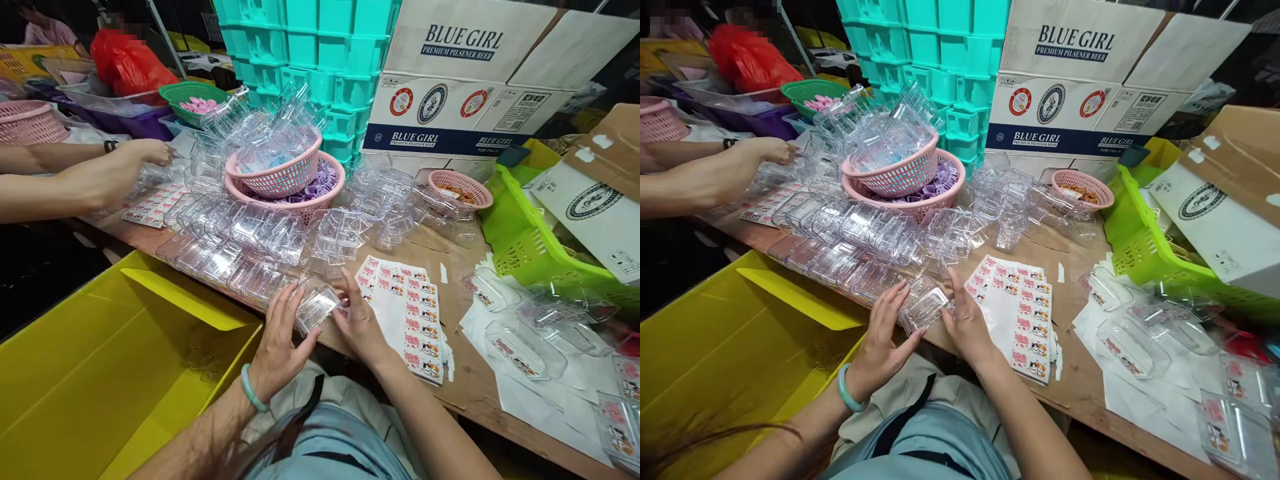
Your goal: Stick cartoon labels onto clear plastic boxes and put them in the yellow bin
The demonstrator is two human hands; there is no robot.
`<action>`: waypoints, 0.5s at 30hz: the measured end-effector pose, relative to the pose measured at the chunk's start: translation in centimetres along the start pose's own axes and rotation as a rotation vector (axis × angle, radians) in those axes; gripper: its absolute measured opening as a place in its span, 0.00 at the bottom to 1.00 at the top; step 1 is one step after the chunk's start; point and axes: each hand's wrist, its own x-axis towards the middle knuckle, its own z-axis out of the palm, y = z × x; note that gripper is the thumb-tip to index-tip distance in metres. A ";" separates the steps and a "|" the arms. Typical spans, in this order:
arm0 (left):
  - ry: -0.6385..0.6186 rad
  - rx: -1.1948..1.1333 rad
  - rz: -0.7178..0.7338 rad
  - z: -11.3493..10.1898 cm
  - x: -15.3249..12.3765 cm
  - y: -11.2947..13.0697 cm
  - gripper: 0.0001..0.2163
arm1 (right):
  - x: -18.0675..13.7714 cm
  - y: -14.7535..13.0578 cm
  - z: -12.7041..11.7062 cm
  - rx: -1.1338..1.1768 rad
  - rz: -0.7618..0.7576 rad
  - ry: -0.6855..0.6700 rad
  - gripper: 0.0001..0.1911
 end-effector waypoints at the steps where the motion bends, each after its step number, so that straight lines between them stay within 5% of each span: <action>1: -0.035 0.013 0.003 0.5 -0.2 -0.5 0.33 | 0.2 0.1 0.4 -0.033 -0.002 0.021 0.38; 9: -0.058 -0.044 0.076 4.3 -0.3 -2.3 0.30 | 1.0 0.4 -1.6 0.124 0.235 0.416 0.37; 15: 0.039 -0.157 0.113 4.1 0.8 -1.3 0.28 | 0.7 0.3 -5.3 0.476 0.313 0.585 0.38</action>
